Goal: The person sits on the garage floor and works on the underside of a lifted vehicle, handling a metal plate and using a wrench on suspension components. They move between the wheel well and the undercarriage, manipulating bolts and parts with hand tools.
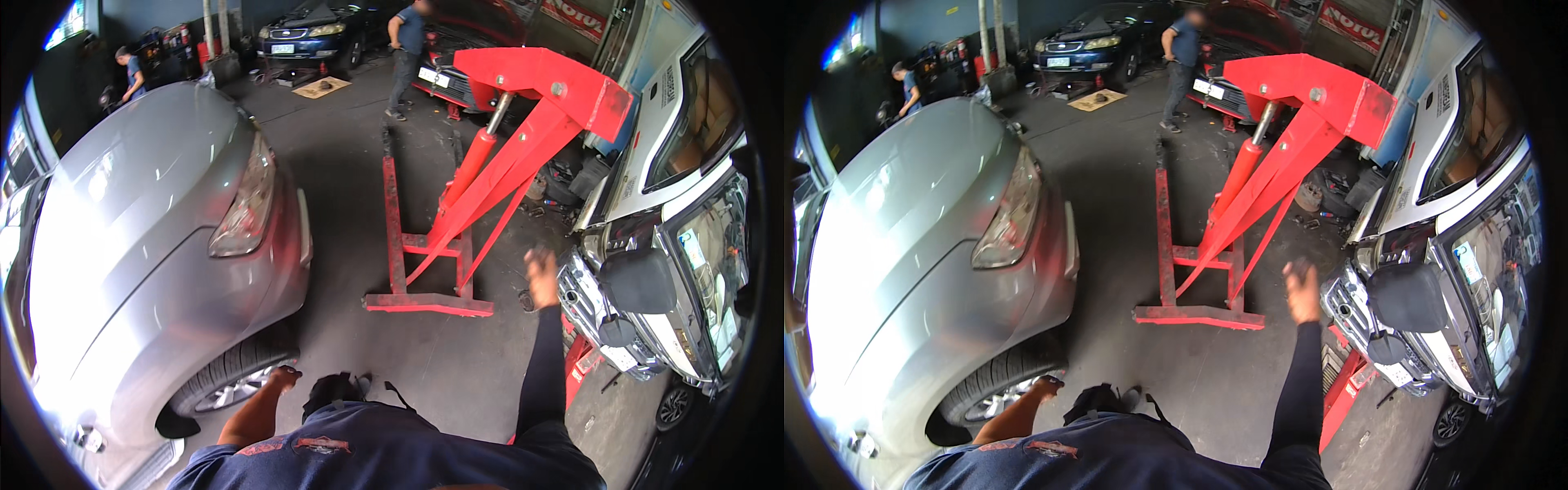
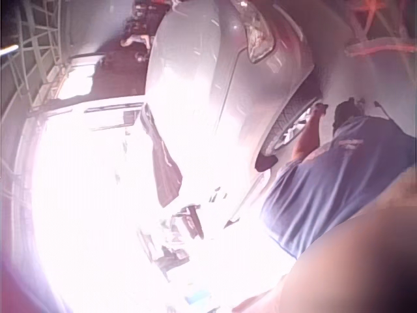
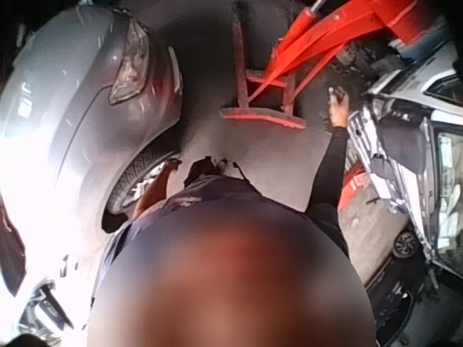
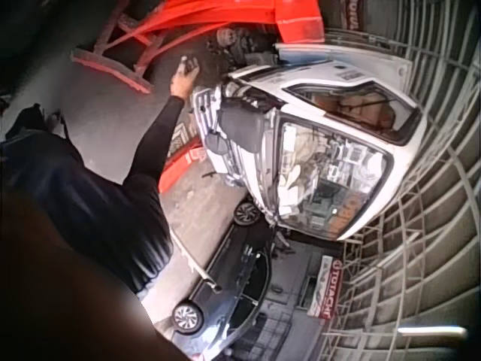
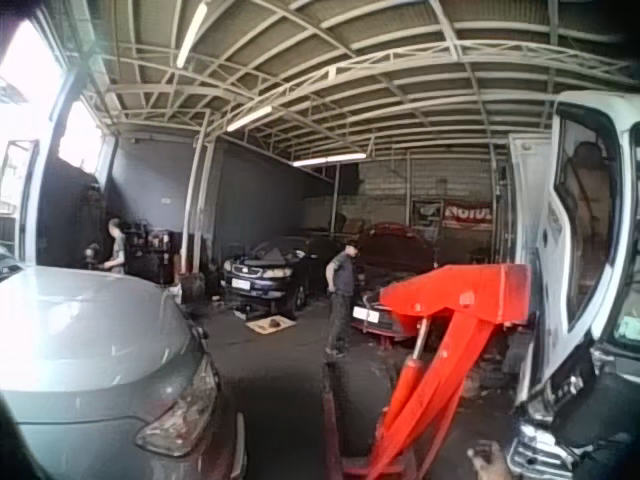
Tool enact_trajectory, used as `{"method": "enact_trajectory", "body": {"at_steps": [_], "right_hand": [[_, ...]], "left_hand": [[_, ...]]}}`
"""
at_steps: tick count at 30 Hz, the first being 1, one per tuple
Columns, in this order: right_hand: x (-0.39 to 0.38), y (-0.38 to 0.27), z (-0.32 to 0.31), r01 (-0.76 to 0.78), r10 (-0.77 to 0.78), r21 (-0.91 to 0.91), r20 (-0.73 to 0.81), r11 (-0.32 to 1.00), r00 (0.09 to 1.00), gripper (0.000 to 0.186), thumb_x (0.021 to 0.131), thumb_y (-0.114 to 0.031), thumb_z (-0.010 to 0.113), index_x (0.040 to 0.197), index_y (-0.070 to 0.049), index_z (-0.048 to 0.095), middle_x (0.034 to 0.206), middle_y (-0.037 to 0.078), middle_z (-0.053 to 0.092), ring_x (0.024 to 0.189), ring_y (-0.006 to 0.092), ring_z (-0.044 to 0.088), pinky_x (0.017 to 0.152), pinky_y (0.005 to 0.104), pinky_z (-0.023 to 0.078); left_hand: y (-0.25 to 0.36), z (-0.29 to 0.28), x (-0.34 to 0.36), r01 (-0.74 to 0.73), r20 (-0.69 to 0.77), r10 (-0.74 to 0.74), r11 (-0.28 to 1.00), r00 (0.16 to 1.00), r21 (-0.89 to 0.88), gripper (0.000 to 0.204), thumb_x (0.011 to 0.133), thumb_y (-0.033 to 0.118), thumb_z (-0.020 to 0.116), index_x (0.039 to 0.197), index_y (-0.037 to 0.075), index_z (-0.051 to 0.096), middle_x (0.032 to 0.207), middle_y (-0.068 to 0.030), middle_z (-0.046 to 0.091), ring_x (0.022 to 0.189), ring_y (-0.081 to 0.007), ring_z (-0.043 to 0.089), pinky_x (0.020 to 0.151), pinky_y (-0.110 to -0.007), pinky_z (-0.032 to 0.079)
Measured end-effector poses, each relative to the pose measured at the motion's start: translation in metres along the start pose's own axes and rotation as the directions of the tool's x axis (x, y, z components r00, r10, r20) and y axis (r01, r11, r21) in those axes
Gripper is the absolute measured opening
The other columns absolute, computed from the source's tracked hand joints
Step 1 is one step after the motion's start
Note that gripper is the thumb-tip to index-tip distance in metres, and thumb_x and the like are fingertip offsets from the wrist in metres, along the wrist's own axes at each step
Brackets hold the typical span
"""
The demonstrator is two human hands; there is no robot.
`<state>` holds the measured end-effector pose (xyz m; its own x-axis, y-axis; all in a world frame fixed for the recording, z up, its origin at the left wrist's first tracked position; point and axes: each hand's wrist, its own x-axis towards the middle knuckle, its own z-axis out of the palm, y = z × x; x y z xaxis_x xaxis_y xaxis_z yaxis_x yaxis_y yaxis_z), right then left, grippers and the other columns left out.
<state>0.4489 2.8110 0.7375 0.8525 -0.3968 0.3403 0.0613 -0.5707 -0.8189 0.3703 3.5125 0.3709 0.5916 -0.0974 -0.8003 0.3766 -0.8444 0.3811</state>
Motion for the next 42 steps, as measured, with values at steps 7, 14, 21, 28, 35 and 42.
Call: {"method": "enact_trajectory", "body": {"at_steps": [7, 14, 21, 28, 35, 42], "right_hand": [[0.182, -0.220, -0.089, 0.466, -0.346, -0.018, -0.696, 0.885, 0.630, 0.045, 0.101, -0.041, 0.063, 0.124, -0.002, 0.061, 0.116, 0.007, 0.063, 0.105, 0.0173, 0.058, 0.095, 0.0319, 0.046], [0.276, -0.242, -0.141, 0.567, -0.479, -0.011, -0.549, 0.824, 0.685, 0.047, 0.105, -0.041, 0.053, 0.126, 0.000, 0.063, 0.119, 0.009, 0.065, 0.113, 0.0194, 0.058, 0.105, 0.0359, 0.042], [0.301, -0.230, -0.145, 0.661, -0.396, 0.278, -0.619, 0.697, 0.678, 0.044, 0.107, -0.041, 0.046, 0.118, -0.001, 0.061, 0.123, 0.013, 0.060, 0.120, 0.0249, 0.055, 0.111, 0.0416, 0.037], [0.310, -0.247, -0.132, 0.638, -0.475, 0.628, -0.439, 0.446, 0.763, 0.027, 0.108, -0.029, 0.047, 0.091, -0.009, 0.053, 0.111, 0.012, 0.058, 0.124, 0.0292, 0.055, 0.112, 0.0553, 0.038], [0.330, -0.264, -0.094, 0.503, -0.458, 0.807, -0.336, 0.310, 0.823, 0.028, 0.103, -0.030, 0.050, 0.096, -0.005, 0.059, 0.103, 0.015, 0.062, 0.107, 0.0298, 0.058, 0.105, 0.0485, 0.041], [0.373, -0.267, -0.035, 0.791, -0.649, 0.489, -0.474, 0.367, 0.595, 0.040, 0.102, -0.032, 0.045, 0.097, 0.004, 0.062, 0.102, 0.018, 0.063, 0.109, 0.0287, 0.059, 0.104, 0.0447, 0.041]], "left_hand": [[0.206, -0.084, 0.055, -0.172, -0.176, 0.185, 0.982, 0.967, 0.083, 0.059, 0.093, 0.048, 0.067, 0.137, 0.009, 0.058, 0.132, -0.0182, 0.065, 0.123, -0.0323, 0.062, 0.103, -0.037, 0.049], [0.480, -0.135, 0.077, -0.679, -0.080, 0.675, 0.732, 0.734, -0.051, 0.073, 0.088, 0.037, 0.077, 0.144, 0.002, 0.046, 0.131, -0.0209, 0.062, 0.128, -0.0344, 0.058, 0.109, -0.040, 0.046], [0.707, -0.151, 0.003, -0.858, -0.301, 0.883, 0.440, 0.360, 0.264, 0.100, 0.082, 0.037, 0.081, 0.154, -0.001, 0.024, 0.148, -0.0268, 0.040, 0.139, -0.0442, 0.040, 0.117, -0.048, 0.036], [0.804, -0.117, 0.005, -0.938, -0.652, 0.751, 0.292, 0.105, 0.185, 0.098, 0.079, 0.043, 0.084, 0.149, -0.002, 0.031, 0.140, -0.0266, 0.044, 0.129, -0.0435, 0.045, 0.112, -0.051, 0.037], [0.825, -0.128, 0.035, -0.946, -0.790, 0.613, 0.261, 0.010, 0.191, 0.070, 0.083, 0.031, 0.082, 0.134, -0.003, 0.047, 0.126, -0.0253, 0.053, 0.119, -0.0438, 0.051, 0.104, -0.049, 0.043], [0.817, -0.181, 0.061, -0.913, -0.786, 0.615, 0.354, 0.063, 0.204, 0.060, 0.085, 0.032, 0.082, 0.120, -0.005, 0.051, 0.114, -0.0270, 0.055, 0.107, -0.0464, 0.056, 0.094, -0.049, 0.048]]}}
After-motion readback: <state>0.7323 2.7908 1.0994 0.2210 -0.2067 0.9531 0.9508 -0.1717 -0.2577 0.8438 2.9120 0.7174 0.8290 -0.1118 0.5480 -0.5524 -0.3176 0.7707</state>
